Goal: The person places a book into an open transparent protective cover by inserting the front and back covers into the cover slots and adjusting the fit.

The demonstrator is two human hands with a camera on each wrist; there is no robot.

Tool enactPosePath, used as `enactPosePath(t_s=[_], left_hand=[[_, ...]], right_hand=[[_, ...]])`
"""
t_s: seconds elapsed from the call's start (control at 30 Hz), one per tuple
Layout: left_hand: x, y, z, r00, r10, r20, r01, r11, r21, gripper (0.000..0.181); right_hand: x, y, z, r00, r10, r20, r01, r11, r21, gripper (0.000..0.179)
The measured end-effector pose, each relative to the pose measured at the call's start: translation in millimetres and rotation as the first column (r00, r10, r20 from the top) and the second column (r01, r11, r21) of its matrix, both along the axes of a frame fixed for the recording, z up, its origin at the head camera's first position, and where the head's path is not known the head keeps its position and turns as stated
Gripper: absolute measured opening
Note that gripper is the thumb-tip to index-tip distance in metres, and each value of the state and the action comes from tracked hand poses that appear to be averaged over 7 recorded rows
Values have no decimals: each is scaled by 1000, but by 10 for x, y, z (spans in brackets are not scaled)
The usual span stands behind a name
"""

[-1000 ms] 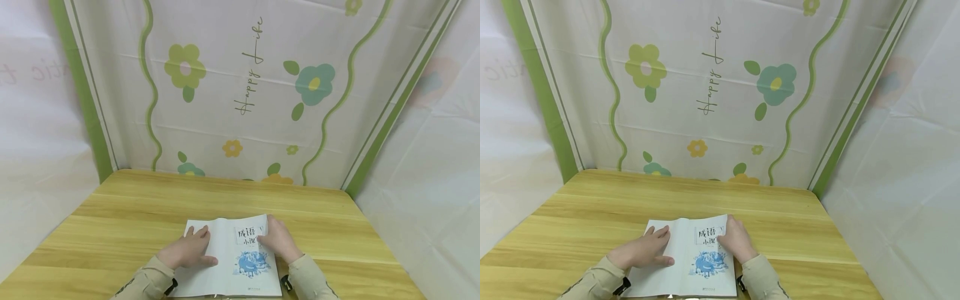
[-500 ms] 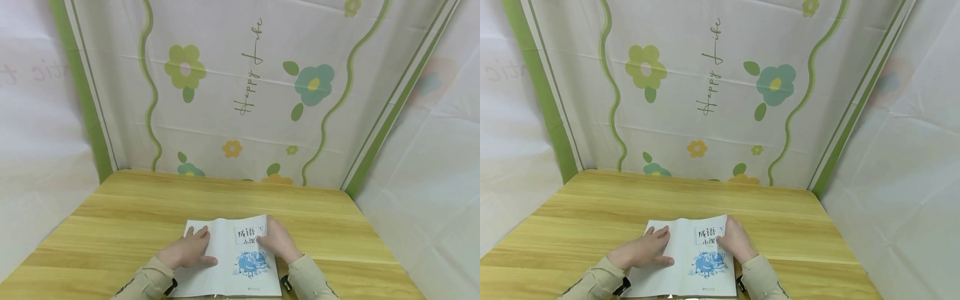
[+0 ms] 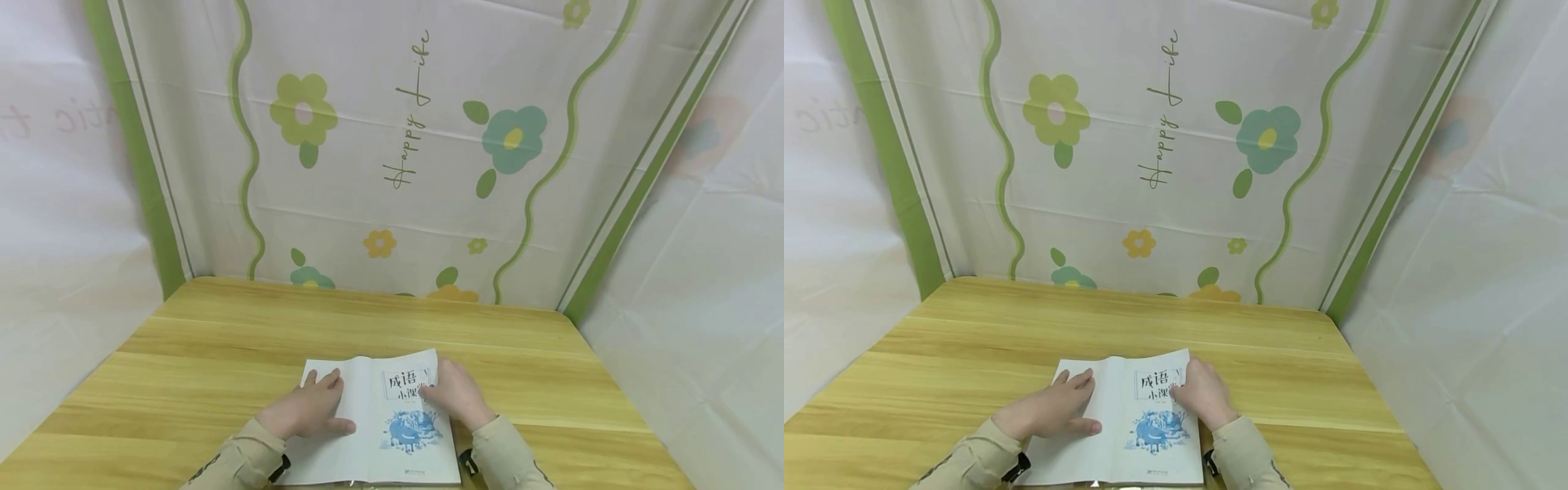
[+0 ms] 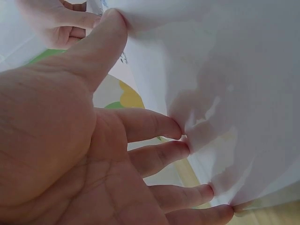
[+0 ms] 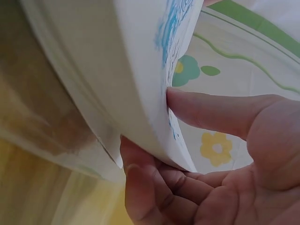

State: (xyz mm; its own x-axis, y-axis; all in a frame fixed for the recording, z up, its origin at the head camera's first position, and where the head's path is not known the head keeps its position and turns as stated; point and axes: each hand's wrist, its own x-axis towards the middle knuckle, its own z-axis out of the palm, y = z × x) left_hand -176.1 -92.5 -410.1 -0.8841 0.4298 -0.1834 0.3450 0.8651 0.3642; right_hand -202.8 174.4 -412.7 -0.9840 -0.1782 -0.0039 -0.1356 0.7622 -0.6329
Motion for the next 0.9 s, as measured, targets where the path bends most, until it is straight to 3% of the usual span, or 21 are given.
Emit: enactPosePath(t_s=[0.53, 0.9], left_hand=[[5, 0, 14, 1000, -1, 11, 1, 1000, -7, 84], [7, 3, 15, 1000, -2, 11, 2, 1000, -8, 85]], right_hand=[[42, -15, 37, 999, -52, 16, 48, 983, 179, 22], [90, -34, 110, 998, 29, 53, -36, 992, 119, 47]])
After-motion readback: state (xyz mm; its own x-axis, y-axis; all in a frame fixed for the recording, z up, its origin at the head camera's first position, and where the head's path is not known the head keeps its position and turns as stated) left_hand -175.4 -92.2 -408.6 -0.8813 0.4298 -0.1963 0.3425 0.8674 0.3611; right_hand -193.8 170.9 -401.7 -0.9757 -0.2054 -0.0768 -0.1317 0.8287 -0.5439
